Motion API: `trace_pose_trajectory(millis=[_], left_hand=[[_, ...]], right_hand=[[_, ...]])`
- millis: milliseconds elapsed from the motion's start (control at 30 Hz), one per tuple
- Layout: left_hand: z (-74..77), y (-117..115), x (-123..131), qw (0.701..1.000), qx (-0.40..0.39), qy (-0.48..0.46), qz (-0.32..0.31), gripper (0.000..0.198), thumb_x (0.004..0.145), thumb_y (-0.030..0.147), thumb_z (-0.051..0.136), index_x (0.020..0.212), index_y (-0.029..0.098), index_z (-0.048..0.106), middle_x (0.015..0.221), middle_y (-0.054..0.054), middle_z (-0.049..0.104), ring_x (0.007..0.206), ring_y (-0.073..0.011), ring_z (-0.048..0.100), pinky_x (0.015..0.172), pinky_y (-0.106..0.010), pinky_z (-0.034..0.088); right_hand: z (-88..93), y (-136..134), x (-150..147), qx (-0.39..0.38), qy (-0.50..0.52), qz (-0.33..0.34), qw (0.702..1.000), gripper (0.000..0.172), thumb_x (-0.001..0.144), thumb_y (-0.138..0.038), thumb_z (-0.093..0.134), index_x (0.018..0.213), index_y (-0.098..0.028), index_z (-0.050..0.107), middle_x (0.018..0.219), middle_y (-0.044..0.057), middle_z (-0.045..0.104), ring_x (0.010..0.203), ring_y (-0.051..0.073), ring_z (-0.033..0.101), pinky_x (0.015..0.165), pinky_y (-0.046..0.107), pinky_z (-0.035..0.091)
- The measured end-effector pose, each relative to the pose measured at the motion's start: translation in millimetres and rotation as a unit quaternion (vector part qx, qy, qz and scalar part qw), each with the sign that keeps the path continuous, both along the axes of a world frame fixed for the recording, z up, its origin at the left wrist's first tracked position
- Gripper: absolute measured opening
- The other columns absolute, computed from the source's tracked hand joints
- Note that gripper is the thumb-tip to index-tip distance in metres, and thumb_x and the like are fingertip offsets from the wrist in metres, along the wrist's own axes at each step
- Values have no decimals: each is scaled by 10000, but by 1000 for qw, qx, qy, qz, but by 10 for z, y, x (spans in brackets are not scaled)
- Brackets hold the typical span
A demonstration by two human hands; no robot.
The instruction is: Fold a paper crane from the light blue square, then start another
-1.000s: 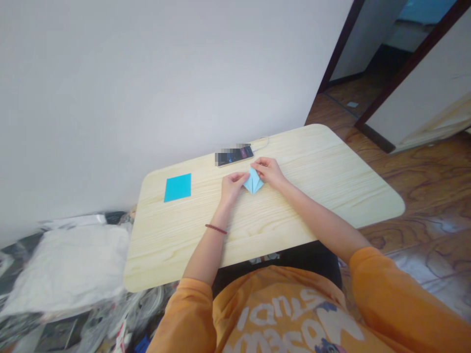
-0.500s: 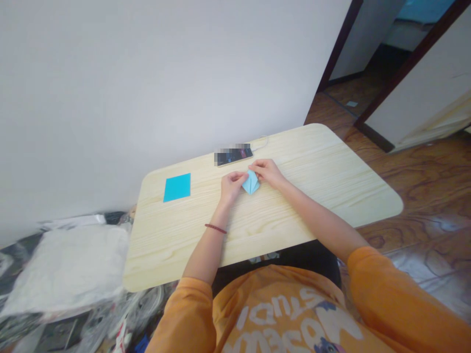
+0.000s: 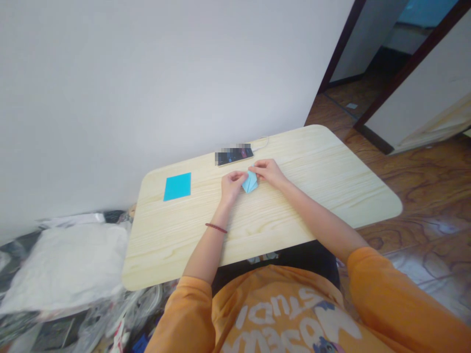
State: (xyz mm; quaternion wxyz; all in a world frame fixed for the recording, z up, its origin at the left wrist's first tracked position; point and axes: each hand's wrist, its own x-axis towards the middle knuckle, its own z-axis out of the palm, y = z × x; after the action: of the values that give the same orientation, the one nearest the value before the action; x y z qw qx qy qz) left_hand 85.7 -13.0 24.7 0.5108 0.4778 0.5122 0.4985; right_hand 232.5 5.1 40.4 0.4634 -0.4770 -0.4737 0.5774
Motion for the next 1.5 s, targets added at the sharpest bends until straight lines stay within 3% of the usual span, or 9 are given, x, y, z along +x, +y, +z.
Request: trace_pose_trajectory(millis=[333,533,667,767,1067,1500], left_hand=[[22,28,-40,998,14,52,-14,148,599,280,705,644,141,677,667,-38,668,603,-124,560,633,-252,427],[74,31,-75,999,-24,29,-15,129,579,256,702,626,142,664,625,-25,647,568,-119,542,609,-251,411],[73,24,-75,1000,-23,19,-9,134,578,256,703,636,141,665,644,-25,651,584,-118,550,623,-250,412],[66,15,-63,1000,-11,16,-8,148,585,270,704,643,141,666,650,-24,653,595,-120,558,631,-250,422],[57,15,-34,999,23,16,22,106,594,242,698,637,149,672,642,-17,656,600,-120,560,634,-250,439],[37,20,-76,999,-46,-26,5,181,561,218,734,725,143,729,747,-70,723,657,-159,635,716,-310,492]], right_hand=[[44,43,76,30,-96,9,995,144,644,-265,653,596,-133,621,394,-46,462,369,56,348,395,221,229],[17,120,192,25,-42,-36,998,198,641,-311,693,599,-128,630,428,-28,473,393,55,354,390,217,212],[-30,106,144,7,10,-10,1000,302,636,-424,701,659,-127,651,510,0,542,425,59,374,386,213,202],[-43,57,65,7,7,29,1000,316,571,-412,747,672,-130,645,482,-25,513,434,60,388,402,209,225],[4,-10,-30,24,3,1,1000,306,548,-414,734,642,-149,613,453,-43,490,412,61,367,400,218,237],[-48,47,19,16,19,-33,999,319,544,-424,727,642,-151,594,478,-45,496,429,58,382,400,205,237]])
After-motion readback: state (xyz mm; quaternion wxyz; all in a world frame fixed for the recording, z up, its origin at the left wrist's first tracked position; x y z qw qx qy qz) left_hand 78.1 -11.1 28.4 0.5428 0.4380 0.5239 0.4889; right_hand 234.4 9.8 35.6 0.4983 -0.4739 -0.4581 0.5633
